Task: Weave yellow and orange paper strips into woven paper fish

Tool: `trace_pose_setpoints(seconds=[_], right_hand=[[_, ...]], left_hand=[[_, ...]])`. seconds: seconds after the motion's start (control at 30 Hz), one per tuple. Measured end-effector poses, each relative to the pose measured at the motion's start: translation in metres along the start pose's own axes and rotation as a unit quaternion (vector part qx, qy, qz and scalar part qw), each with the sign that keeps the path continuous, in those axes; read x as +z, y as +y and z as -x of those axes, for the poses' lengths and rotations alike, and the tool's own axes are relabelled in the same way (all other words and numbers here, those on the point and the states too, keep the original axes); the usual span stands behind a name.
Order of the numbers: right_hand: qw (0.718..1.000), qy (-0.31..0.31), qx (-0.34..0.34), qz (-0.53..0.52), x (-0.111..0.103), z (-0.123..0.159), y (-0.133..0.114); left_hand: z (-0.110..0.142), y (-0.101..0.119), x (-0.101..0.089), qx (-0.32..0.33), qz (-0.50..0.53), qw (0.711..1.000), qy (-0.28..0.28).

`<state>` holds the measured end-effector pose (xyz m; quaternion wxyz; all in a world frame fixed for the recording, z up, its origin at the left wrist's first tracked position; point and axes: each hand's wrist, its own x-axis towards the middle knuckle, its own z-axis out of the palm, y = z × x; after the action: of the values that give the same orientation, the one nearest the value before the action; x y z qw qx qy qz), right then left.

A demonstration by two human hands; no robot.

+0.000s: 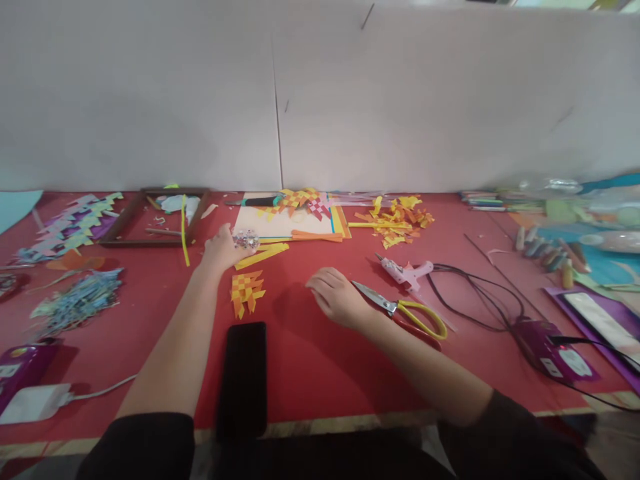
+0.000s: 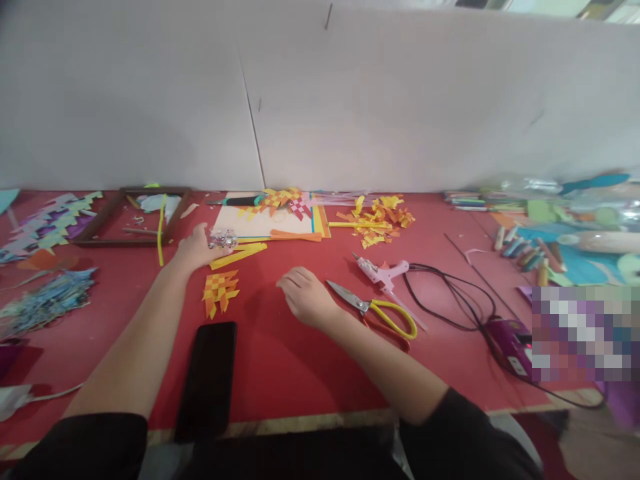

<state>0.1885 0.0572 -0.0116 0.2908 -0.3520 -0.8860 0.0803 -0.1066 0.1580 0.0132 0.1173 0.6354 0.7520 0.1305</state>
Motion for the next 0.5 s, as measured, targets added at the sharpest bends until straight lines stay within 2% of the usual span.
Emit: trace_pose_setpoints(seconds=[0.13,0.27,0.4,0.5], right_hand=[[0.999,-0.033,-0.012,-0.013,0.032,-0.044,0.016],[0.999,-0.037,0.01,-0.013,0.062,-0.081,0.029],[0.999,-0.035,0.032,-0.014,0.083,-0.109,0.041],[0.998,-0.039,0.041,-0.016,0.092,-0.119,0.044]], left_hand=[[-0.003,-0.005,0.004,-0.019,0.027,0.999,0.003],[-0.007,-0.001,0.005,-0.027,0.047,0.998,0.037],[-0.019,0.011,0.006,0.009,0.049,0.996,0.073],[-0.027,0.02,0.011,0.032,0.042,0.996,0.076]])
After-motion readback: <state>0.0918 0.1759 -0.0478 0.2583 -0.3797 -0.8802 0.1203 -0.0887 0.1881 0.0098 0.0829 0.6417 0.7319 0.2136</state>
